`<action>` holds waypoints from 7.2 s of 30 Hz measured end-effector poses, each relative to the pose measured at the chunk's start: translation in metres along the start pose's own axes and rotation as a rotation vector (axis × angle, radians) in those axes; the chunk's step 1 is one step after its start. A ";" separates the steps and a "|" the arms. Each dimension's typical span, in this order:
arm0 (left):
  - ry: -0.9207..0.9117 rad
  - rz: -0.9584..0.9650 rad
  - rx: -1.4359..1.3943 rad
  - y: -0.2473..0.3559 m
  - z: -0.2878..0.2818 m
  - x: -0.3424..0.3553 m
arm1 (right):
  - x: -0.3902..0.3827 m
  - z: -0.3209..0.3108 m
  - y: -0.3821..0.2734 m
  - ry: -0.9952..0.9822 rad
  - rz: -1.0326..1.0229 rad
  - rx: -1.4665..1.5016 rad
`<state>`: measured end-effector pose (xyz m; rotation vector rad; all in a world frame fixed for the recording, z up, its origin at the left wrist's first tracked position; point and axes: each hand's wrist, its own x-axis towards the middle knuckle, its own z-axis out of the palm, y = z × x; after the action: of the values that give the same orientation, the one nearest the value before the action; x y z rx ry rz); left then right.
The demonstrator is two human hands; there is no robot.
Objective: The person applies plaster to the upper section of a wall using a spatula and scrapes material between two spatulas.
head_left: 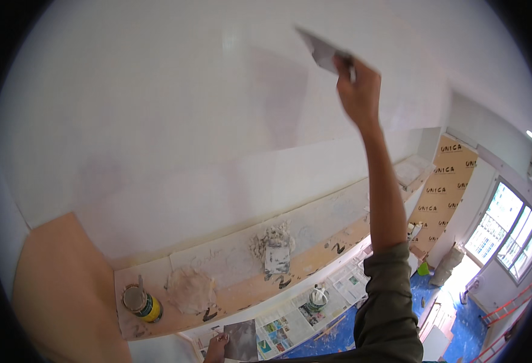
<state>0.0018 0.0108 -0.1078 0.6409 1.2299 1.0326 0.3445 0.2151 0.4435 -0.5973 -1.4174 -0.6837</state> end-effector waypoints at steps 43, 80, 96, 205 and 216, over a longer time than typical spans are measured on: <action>0.033 -0.026 0.200 -0.051 -0.045 0.102 | 0.226 0.063 0.142 0.005 -0.346 -0.310; -0.046 0.099 0.309 -0.037 -0.041 0.088 | 0.283 0.055 0.107 0.208 -0.389 -0.347; -0.107 0.005 0.276 -0.095 -0.083 0.119 | 0.164 0.036 0.085 -0.163 -0.337 -0.290; -0.131 -0.030 0.094 0.008 -0.017 0.006 | -0.182 0.032 -0.063 -0.482 -0.112 0.028; -0.058 -0.024 -0.128 -0.002 -0.024 -0.001 | -0.025 0.053 0.046 -0.012 -0.227 -0.091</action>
<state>-0.0205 0.0061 -0.1148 0.5520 1.1097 1.0566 0.3414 0.2867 0.4235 -0.5157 -1.4849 -0.9296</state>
